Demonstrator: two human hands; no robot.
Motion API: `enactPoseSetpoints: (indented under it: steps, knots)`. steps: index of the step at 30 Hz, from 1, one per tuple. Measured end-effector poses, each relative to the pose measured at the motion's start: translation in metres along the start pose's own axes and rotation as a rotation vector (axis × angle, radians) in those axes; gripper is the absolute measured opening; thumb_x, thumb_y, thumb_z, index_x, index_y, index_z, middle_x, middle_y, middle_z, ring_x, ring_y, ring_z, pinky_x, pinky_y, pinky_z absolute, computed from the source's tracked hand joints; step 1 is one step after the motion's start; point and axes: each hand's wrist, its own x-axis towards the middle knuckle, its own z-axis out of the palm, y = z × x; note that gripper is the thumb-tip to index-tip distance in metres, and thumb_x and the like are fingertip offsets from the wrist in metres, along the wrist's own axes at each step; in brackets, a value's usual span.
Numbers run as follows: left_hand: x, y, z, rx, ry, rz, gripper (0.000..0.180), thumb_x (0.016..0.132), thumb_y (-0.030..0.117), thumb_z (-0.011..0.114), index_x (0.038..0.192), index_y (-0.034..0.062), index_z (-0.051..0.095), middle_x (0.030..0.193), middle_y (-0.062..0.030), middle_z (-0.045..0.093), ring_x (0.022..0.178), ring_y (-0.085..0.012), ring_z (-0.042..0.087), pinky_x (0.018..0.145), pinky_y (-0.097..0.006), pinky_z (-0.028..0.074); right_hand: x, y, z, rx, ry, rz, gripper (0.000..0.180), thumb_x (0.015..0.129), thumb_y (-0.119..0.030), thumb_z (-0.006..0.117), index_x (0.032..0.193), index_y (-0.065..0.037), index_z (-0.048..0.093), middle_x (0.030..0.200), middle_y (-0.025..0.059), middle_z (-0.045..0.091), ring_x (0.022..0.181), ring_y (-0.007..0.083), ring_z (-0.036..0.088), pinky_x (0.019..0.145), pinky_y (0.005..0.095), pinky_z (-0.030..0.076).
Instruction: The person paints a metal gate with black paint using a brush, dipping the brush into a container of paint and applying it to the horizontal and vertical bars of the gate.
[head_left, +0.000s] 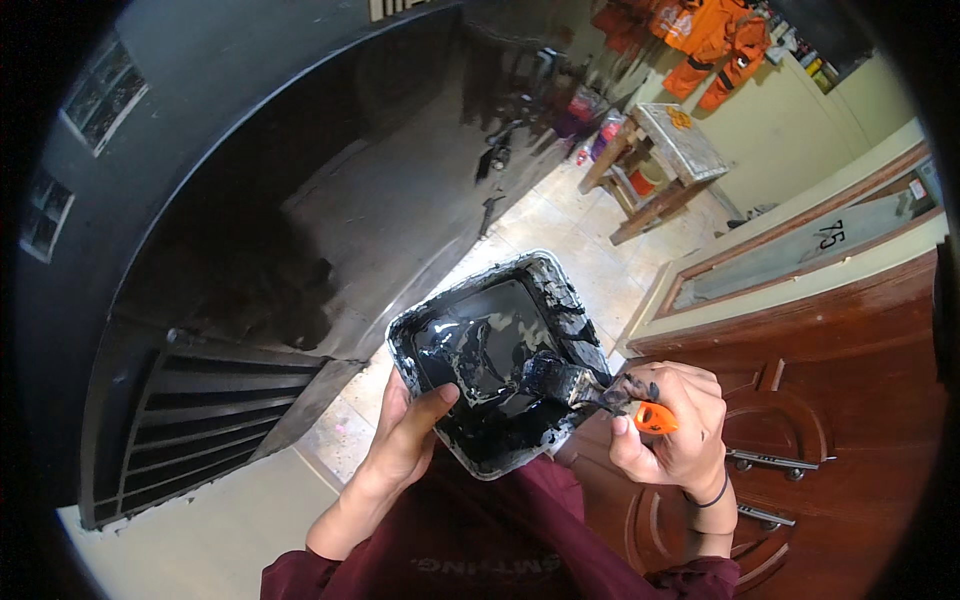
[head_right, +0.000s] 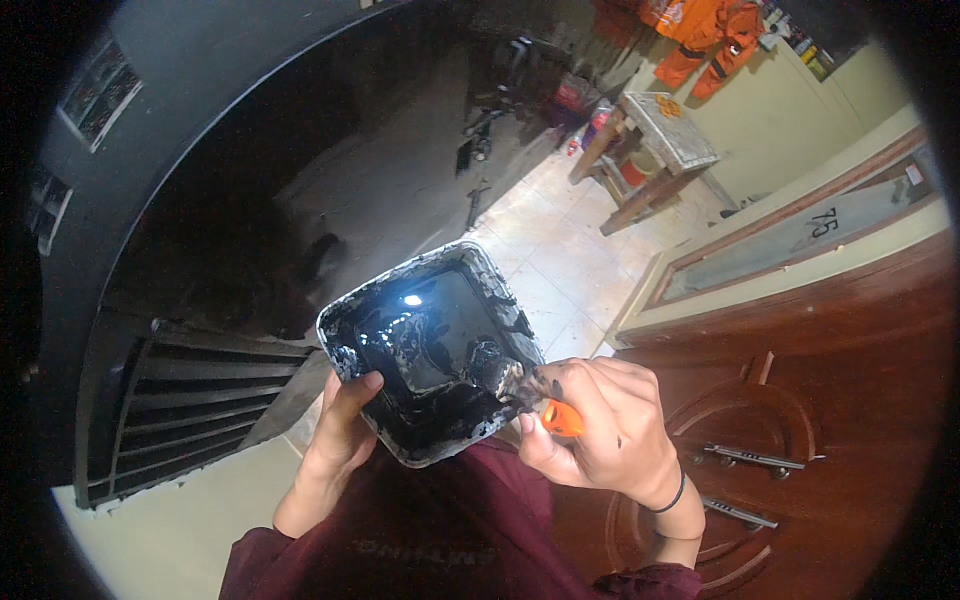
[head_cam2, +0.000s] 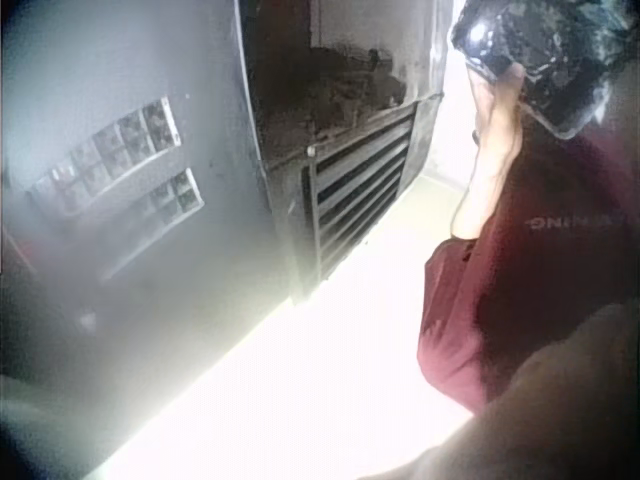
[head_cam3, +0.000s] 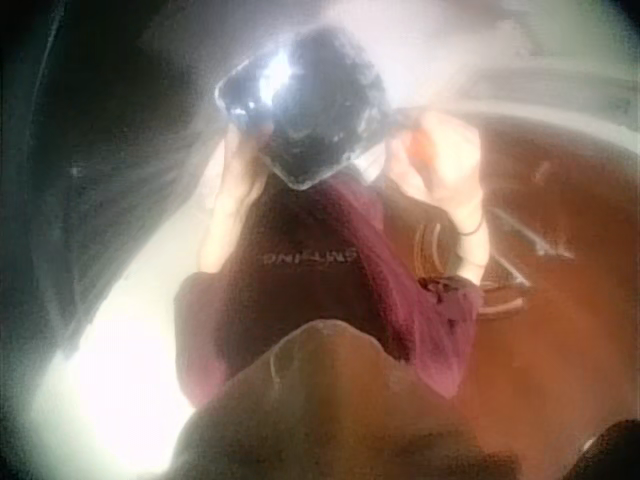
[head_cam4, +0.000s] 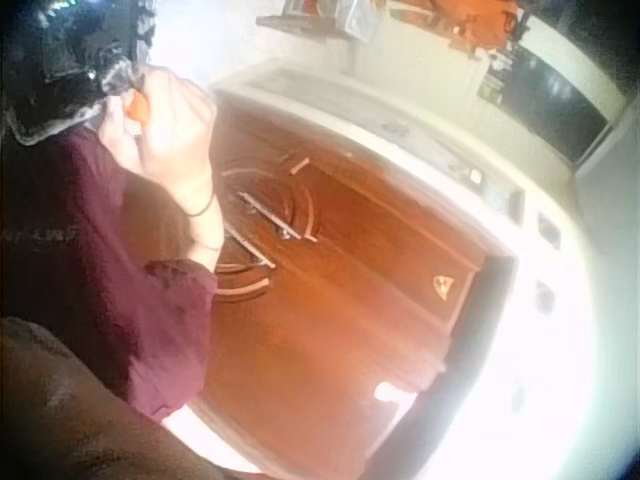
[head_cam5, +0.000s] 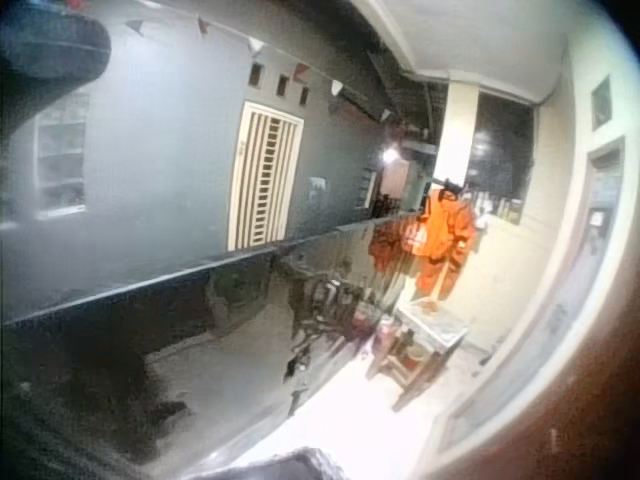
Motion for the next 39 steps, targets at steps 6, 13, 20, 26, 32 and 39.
enactPoseSetpoints:
  steps: [6,13,20,26,32,39]
  knots:
    - [0.071,-0.047,0.062,-0.022,-0.027,-0.061,0.061,0.091,0.008,0.064,0.146,0.0017,0.04,0.134,-0.0102,0.058,0.126,-0.0202,0.055,0.109,-0.036,0.042,-0.02,0.079,-0.054,-0.044,0.058,0.138,0.019,0.079,-0.014,0.073,0.087,0.0,0.063,0.075,0.0103,0.067,0.055,0.0252,0.064,0.054,0.0323,0.051]
    - [0.174,-0.067,0.122,-0.03,-0.031,-0.137,0.058,0.093,0.008,0.063,0.146,0.0019,0.04,0.133,-0.01,0.058,0.124,-0.0189,0.056,0.107,-0.035,0.044,-0.03,0.2,-0.062,0.508,0.597,0.717,0.025,0.106,-0.019,0.055,0.097,0.005,0.057,0.075,0.0118,0.066,0.057,0.0133,0.063,0.049,0.0249,0.05]
    - [0.32,-0.071,0.172,-0.024,-0.021,-0.061,0.061,0.093,0.008,0.064,0.148,0.0036,0.039,0.136,-0.009,0.056,0.126,-0.0179,0.054,0.108,-0.033,0.042,0.016,0.373,-0.074,0.92,0.606,1.038,0.038,0.107,-0.039,0.054,0.091,-0.004,0.057,0.073,0.0162,0.069,0.043,0.0131,0.054,0.041,0.0256,0.044]
    - [0.446,-0.072,0.22,0.0,-0.044,0.005,0.058,0.093,0.007,0.063,0.146,0.0043,0.04,0.133,-0.0065,0.057,0.122,-0.0149,0.054,0.105,-0.031,0.043,0.086,0.476,-0.117,1.018,0.714,1.097,0.037,0.105,-0.04,0.057,0.092,-0.006,0.054,0.073,0.0173,0.069,0.042,0.0146,0.055,0.041,0.0263,0.045]
    - [0.543,-0.071,0.256,-0.046,0.042,-0.027,0.05,0.095,0.009,0.062,0.141,0.0073,0.043,0.123,-0.0032,0.06,0.104,-0.0091,0.06,0.082,-0.025,0.053,0.132,0.585,-0.109,1.327,0.681,1.242,0.048,0.104,-0.042,0.057,0.083,0.0,0.062,0.066,0.0098,0.064,0.047,0.0142,0.053,0.045,0.0283,0.044]
    - [0.632,-0.086,0.265,-0.026,0.165,0.085,0.056,0.093,0.013,0.068,0.142,0.0079,0.042,0.122,-0.0031,0.06,0.102,-0.0091,0.058,0.079,-0.024,0.049,0.244,0.711,-0.117,1.446,0.535,1.121,0.027,0.103,-0.038,0.06,0.104,-0.013,0.05,0.071,0.0093,0.066,0.047,0.0118,0.055,0.04,0.0264,0.045]
